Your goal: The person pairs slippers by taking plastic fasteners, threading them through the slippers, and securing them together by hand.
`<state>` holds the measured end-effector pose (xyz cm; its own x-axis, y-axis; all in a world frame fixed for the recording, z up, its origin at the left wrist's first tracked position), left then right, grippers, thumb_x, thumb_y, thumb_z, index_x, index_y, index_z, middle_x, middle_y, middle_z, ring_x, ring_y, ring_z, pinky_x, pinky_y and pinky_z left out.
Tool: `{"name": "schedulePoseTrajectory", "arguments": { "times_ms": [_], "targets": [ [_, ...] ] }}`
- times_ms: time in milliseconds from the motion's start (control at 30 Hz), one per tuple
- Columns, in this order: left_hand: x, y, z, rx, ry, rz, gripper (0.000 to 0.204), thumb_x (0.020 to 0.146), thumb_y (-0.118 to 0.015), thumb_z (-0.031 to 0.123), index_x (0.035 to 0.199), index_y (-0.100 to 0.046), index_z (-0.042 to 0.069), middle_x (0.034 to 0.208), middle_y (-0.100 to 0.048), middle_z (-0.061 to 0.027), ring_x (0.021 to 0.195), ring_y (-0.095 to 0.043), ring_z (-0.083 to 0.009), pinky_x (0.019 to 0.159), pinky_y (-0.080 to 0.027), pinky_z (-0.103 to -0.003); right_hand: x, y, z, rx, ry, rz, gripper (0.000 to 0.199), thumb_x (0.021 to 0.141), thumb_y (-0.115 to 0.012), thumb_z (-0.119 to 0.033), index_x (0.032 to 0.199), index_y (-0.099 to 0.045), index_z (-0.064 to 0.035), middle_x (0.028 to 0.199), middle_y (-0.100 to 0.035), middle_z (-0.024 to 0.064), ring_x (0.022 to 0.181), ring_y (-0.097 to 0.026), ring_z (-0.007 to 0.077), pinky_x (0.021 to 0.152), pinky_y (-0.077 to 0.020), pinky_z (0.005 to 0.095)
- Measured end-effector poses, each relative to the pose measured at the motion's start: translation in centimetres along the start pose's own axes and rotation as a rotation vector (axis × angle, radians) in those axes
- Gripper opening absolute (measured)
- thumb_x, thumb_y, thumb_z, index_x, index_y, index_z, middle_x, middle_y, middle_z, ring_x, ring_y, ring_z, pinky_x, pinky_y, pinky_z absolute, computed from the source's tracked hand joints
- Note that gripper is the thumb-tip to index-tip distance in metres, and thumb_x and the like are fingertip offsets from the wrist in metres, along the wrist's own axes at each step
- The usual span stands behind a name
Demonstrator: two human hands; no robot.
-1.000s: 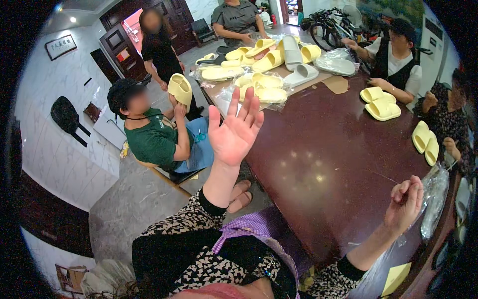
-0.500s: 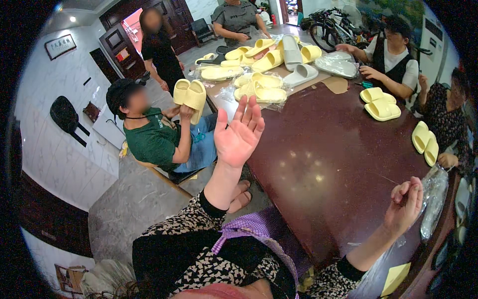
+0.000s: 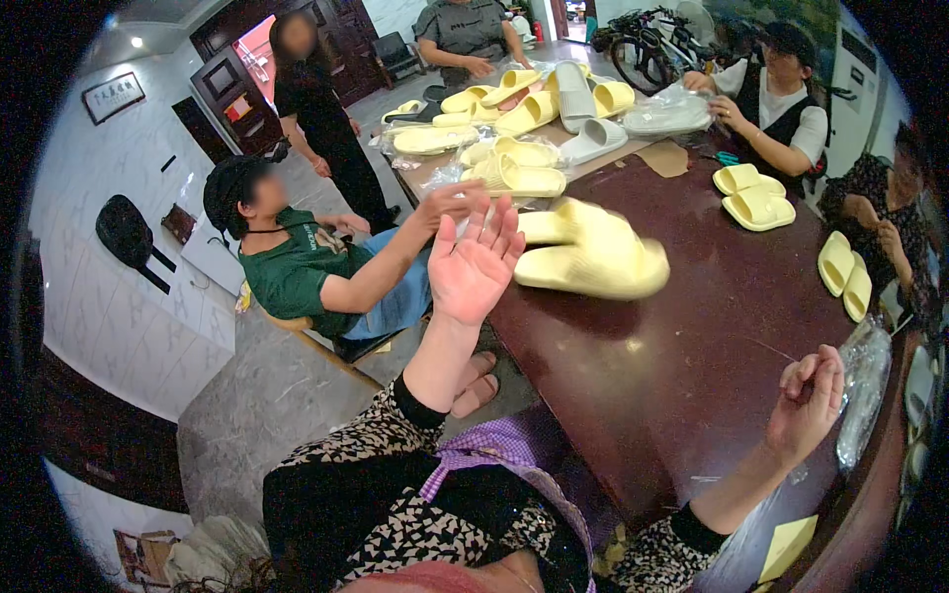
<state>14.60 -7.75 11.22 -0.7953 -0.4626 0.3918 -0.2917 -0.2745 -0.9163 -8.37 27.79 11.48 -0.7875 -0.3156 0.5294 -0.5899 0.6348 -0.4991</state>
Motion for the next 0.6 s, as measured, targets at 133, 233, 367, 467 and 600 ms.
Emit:
{"name": "schedulePoseTrajectory", "arguments": {
  "times_ms": [133,233,367,467,600],
  "targets": [
    [0.1,0.9,0.4,0.205,-0.114,0.176,0.042,0.093,-0.042,0.036,0.125,-0.044,0.009,0.133,-0.042,-0.0171,0.121,-0.043,-0.0302,0.101,-0.033,-0.047,-0.1,0.0,-0.2,0.01,0.01,0.012,0.023,0.096,-0.044,-0.015,0.109,-0.056,-0.0008,0.073,-0.05,0.0026,0.054,-0.037,0.007,0.052,-0.0313,0.0213],
    [0.4,4.1,0.6,0.527,-0.166,0.276,0.049,0.091,-0.047,0.031,0.129,-0.039,0.001,0.136,-0.038,-0.0202,0.124,-0.039,-0.0311,0.103,-0.03,-0.046,-0.4,0.3,-0.7,-0.007,0.021,0.038,0.023,0.096,-0.044,-0.015,0.109,-0.056,-0.0005,0.073,-0.049,0.0028,0.055,-0.036,0.0074,0.052,-0.0309,0.0214],
    [2.9,9.2,-0.2,1.488,-0.186,0.183,0.062,0.084,-0.06,0.028,0.131,-0.034,-0.002,0.137,-0.036,-0.0213,0.127,-0.035,-0.0314,0.105,-0.028,-0.042,-0.1,1.9,-1.0,-0.023,0.013,0.092,0.023,0.095,-0.044,-0.014,0.109,-0.055,0.0002,0.074,-0.048,0.0029,0.055,-0.036,0.0084,0.053,-0.0308,0.0222],
    [5.4,12.4,1.1,2.316,-0.167,-0.123,0.083,0.072,-0.07,0.034,0.133,-0.03,-0.005,0.138,-0.031,-0.0246,0.13,-0.029,-0.0342,0.107,-0.025,-0.04,-0.7,0.7,-1.9,0.018,0.021,0.097,0.022,0.094,-0.045,-0.012,0.108,-0.055,0.0013,0.074,-0.046,0.0032,0.056,-0.036,0.0101,0.054,-0.0313,0.0241],
    [9.7,14.9,0.2,2.708,0.074,-0.303,0.092,0.069,-0.067,0.05,0.133,-0.031,-0.006,0.139,-0.03,-0.0262,0.13,-0.027,-0.0384,0.107,-0.025,-0.042,-0.4,-1.0,-2.3,0.05,0.051,0.06,0.022,0.092,-0.046,-0.01,0.108,-0.055,0.0018,0.074,-0.048,0.0043,0.056,-0.038,0.0111,0.055,-0.032,0.0253]
  ]
}}
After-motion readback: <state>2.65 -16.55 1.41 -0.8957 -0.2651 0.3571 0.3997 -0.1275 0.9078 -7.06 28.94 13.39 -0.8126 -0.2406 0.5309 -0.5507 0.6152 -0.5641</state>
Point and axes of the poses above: each hand's wrist, its own x-axis towards the middle knuckle, its own y-axis out of the back of the hand, z = x × y, the point moved 1 cm from there along x, towards the middle knuckle
